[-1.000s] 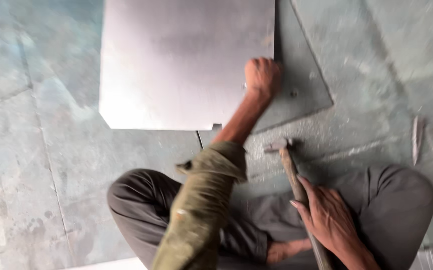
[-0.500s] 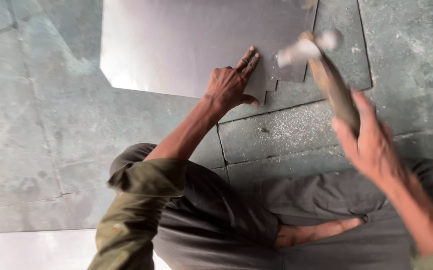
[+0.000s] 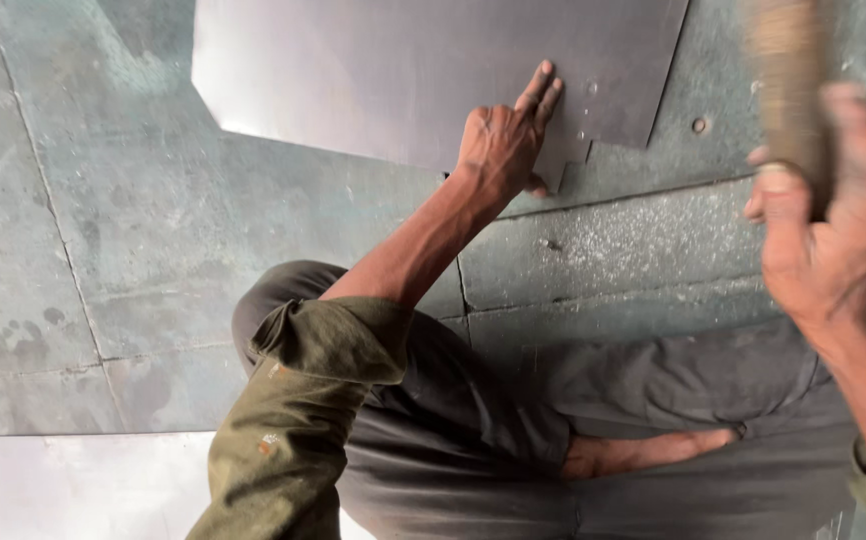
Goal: The person sits on the floor and uses a hammer and a metal punch to create indentations or rivets along the edges of stacked metal sheets. The person repeatedly positions the punch and strikes it with the hammer, occasionally adjusting the stack of sheets.
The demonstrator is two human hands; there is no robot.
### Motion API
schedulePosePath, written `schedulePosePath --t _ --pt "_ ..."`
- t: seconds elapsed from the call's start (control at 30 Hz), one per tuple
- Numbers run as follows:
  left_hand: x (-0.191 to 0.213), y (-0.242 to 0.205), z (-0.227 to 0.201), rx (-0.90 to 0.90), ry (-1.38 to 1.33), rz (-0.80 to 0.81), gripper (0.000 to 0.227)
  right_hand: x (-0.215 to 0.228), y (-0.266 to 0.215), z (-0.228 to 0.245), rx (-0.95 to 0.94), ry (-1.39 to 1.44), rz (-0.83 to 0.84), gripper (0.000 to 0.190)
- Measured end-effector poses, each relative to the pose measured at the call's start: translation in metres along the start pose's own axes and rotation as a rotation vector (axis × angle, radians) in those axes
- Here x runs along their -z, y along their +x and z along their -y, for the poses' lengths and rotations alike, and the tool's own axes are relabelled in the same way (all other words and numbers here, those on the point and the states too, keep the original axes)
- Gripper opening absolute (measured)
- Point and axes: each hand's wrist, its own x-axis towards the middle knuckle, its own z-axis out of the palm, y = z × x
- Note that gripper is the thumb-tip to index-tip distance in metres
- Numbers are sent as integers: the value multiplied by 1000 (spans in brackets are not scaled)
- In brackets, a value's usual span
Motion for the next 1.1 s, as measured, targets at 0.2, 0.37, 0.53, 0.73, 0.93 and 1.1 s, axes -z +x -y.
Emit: schedulePosePath --t 0.2,0.37,0.53,0.73,0.93,1.1 --pt "22 -6 -5 10 -23 13 151 -9 20 -10 -188 -360 264 56" --pt "9 -5 -10 12 -40 88 148 2 4 -23 59 -89 -95 48" --pt "4 -5 6 -24 -70 -28 146 -15 6 -14 -177 -370 256 54" --pt "11 12 28 68 -84 -16 148 -11 -1 -30 15 -176 37 49" --pt "17 19 35 53 -32 71 160 -20 2 -65 -100 -281 171 55" --pt "3 10 37 56 -60 9 163 -13 8 -49 -42 -524 344 53"
